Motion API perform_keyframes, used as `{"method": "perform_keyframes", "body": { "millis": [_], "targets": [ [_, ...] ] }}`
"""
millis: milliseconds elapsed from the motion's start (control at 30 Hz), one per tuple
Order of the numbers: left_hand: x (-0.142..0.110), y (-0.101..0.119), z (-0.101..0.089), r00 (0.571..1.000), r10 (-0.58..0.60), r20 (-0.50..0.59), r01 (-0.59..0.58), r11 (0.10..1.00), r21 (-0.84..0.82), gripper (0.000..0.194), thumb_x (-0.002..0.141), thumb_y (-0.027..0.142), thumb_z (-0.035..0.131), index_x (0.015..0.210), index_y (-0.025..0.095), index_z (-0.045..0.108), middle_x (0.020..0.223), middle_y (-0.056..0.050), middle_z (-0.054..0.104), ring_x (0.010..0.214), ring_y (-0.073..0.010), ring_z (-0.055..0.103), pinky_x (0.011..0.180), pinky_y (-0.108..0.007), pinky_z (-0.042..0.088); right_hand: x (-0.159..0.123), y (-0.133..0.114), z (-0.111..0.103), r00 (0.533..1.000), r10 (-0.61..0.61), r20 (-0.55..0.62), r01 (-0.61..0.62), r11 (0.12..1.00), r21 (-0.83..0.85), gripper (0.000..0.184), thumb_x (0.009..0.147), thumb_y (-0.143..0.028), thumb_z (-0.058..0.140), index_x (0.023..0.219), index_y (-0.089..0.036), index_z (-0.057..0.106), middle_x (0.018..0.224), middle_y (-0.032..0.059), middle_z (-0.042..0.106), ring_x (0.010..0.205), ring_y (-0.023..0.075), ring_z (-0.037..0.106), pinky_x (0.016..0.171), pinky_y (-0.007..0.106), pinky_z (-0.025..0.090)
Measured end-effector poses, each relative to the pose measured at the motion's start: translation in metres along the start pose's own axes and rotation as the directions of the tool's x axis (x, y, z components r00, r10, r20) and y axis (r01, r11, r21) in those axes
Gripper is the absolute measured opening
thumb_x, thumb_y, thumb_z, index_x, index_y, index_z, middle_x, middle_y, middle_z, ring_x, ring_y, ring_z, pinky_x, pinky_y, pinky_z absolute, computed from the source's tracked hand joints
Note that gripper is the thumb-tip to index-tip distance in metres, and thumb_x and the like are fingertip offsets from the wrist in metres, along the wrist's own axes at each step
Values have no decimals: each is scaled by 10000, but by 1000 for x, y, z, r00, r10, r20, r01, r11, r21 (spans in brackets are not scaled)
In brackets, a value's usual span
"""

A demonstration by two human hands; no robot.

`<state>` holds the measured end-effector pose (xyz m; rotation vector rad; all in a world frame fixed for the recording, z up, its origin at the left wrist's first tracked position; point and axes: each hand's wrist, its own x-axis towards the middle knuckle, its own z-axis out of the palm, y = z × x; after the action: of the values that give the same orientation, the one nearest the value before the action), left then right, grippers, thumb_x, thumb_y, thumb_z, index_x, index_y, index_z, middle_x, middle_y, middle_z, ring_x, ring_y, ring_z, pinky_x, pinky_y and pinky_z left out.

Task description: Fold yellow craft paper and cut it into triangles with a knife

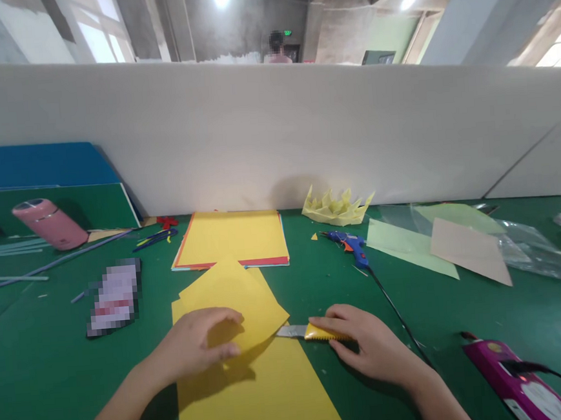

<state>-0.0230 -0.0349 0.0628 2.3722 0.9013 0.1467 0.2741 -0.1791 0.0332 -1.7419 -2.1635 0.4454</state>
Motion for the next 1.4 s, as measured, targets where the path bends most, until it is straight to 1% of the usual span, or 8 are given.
{"method": "perform_keyframes", "body": {
  "millis": [133,233,333,500,900,1100,1267,1400],
  "targets": [
    [10,9,5,992,5,-122,-9,999,-33,480,930,510,275,947,224,661,1017,-46,708,952,-219,643,843,-344,503,0,-8,-1,999,33,41,-30,998,-62,448,841,-159,469,1265,-273,554,999,82,600,894,219,561,733,313,445],
    [27,14,24,958,34,-286,3,992,129,424,942,447,303,1042,216,644,1167,-60,655,1112,-240,571,961,-407,446,2,-12,0,996,19,85,-10,994,-109,469,840,-166,485,1288,-297,525,975,70,588,871,217,549,710,300,423],
    [43,10,47,957,154,-247,-73,948,309,394,948,352,318,1195,201,586,1360,-69,528,1301,-269,406,1063,-467,335,3,-14,1,993,25,118,-10,992,-125,479,842,-178,492,1306,-298,504,963,59,578,842,202,552,682,277,401],
    [49,2,66,970,166,-176,-79,905,418,441,953,344,306,1356,238,452,1470,-37,396,1374,-273,283,1097,-493,261,2,-18,-1,988,26,150,-14,997,-81,488,842,-202,504,1322,-290,487,952,48,577,821,189,568,664,261,387],
    [43,25,54,959,179,-221,-74,907,415,310,899,300,410,1139,199,578,1147,-89,569,1173,-296,441,1013,-499,341,0,-16,1,989,-48,142,63,993,-104,485,842,-171,468,1312,-289,497,906,42,581,788,179,562,623,252,355],
    [42,14,61,963,170,-207,-70,905,420,381,905,360,428,1239,214,538,1264,-102,534,1301,-324,351,1054,-517,303,0,-10,2,994,-23,108,38,989,-141,506,837,-153,464,1316,-314,494,902,39,570,762,170,549,607,245,350],
    [43,10,65,984,100,-146,-25,896,444,514,933,451,355,1379,208,430,1465,-113,383,1383,-330,239,1094,-531,235,0,-7,1,997,12,79,-3,993,-115,481,840,-159,482,1289,-326,527,910,31,567,741,153,554,607,232,371],
    [45,6,67,988,85,-126,-17,887,462,550,940,491,315,1418,226,380,1512,-87,305,1402,-320,194,1107,-522,208,2,-6,1,995,38,94,-26,992,-126,428,863,-224,524,1278,-329,546,917,36,579,764,170,572,618,243,390]
  ]
}}
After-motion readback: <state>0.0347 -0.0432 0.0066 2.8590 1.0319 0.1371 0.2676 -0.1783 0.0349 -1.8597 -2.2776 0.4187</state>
